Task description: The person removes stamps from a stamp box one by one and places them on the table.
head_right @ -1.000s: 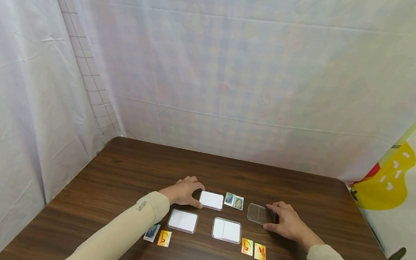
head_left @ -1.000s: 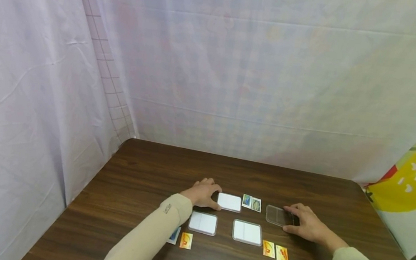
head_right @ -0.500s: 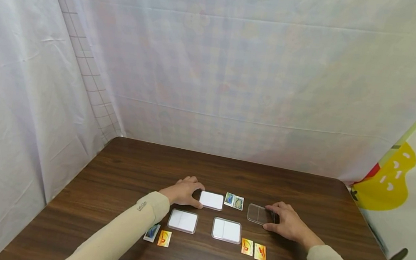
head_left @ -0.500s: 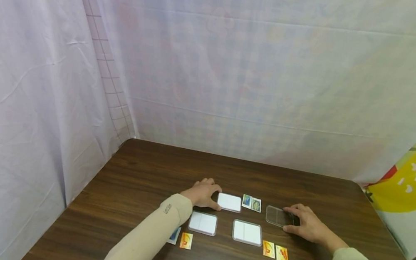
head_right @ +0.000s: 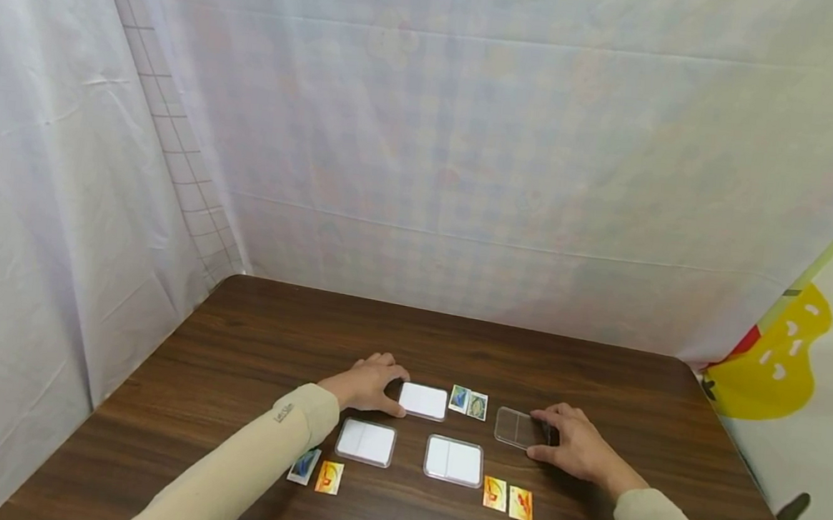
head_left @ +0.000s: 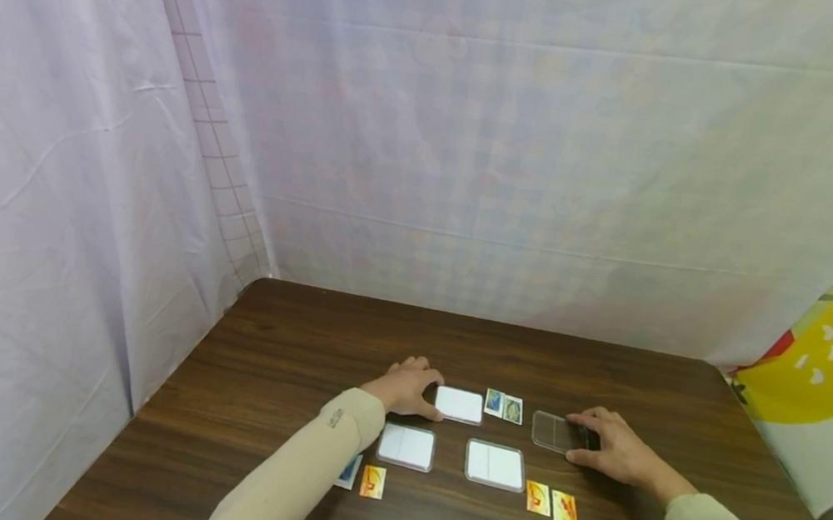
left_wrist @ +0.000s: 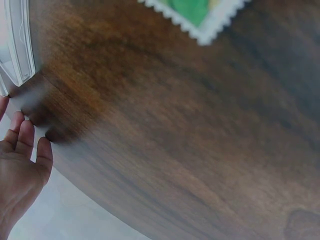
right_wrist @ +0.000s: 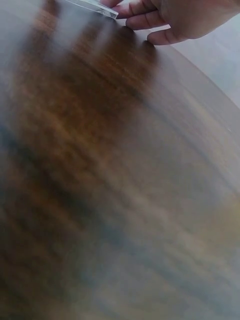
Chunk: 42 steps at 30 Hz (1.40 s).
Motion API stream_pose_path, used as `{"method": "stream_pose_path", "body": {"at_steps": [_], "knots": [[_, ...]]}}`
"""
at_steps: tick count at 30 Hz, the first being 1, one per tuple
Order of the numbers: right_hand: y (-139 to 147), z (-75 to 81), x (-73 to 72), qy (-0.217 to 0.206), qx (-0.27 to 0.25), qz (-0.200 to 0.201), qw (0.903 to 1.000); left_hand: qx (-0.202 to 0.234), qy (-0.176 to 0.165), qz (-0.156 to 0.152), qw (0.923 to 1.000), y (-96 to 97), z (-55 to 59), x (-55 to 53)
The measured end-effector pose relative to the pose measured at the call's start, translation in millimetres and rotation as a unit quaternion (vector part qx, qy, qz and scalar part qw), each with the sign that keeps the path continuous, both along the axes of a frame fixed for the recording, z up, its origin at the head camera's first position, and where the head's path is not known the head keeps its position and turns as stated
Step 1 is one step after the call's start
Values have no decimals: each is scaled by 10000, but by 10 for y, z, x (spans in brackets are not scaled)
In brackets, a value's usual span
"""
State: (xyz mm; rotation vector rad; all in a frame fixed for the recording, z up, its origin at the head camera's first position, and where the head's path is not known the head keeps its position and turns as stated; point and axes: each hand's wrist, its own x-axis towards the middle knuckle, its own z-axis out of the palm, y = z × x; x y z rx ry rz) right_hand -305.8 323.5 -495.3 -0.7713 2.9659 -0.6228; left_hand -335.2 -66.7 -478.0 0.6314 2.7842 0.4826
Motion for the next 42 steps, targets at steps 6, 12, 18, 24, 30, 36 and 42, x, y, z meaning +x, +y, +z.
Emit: {"method": "stream_pose_path", "body": {"at_steps": [6,12,18,24,30,36,42], "knots": [[-9,11,-22,-16,-38,1,10000,-31,1,-31,10000,3,17,1],[-55,47,-20,10,-96,22,10000,-81,37,-44,10000,-4,8,11],[-117,97,-19,119,-167,103,9997,-58,-16,-41,10000,-22,-7,9],[-185,150,-43,78,-199,31,9998,35,-42,-43,10000,-59,12,3],[-289,223,-75,28,-143,1,9999,126,-96,53,9999,-98,56,9],[-394,256,-110,-41,-89,-52,9999,303,-16,68,9995,-122,71,4],[-501,293,-141,70,-158,55,9998,515,78,31,9986,-85,100,14]]}}
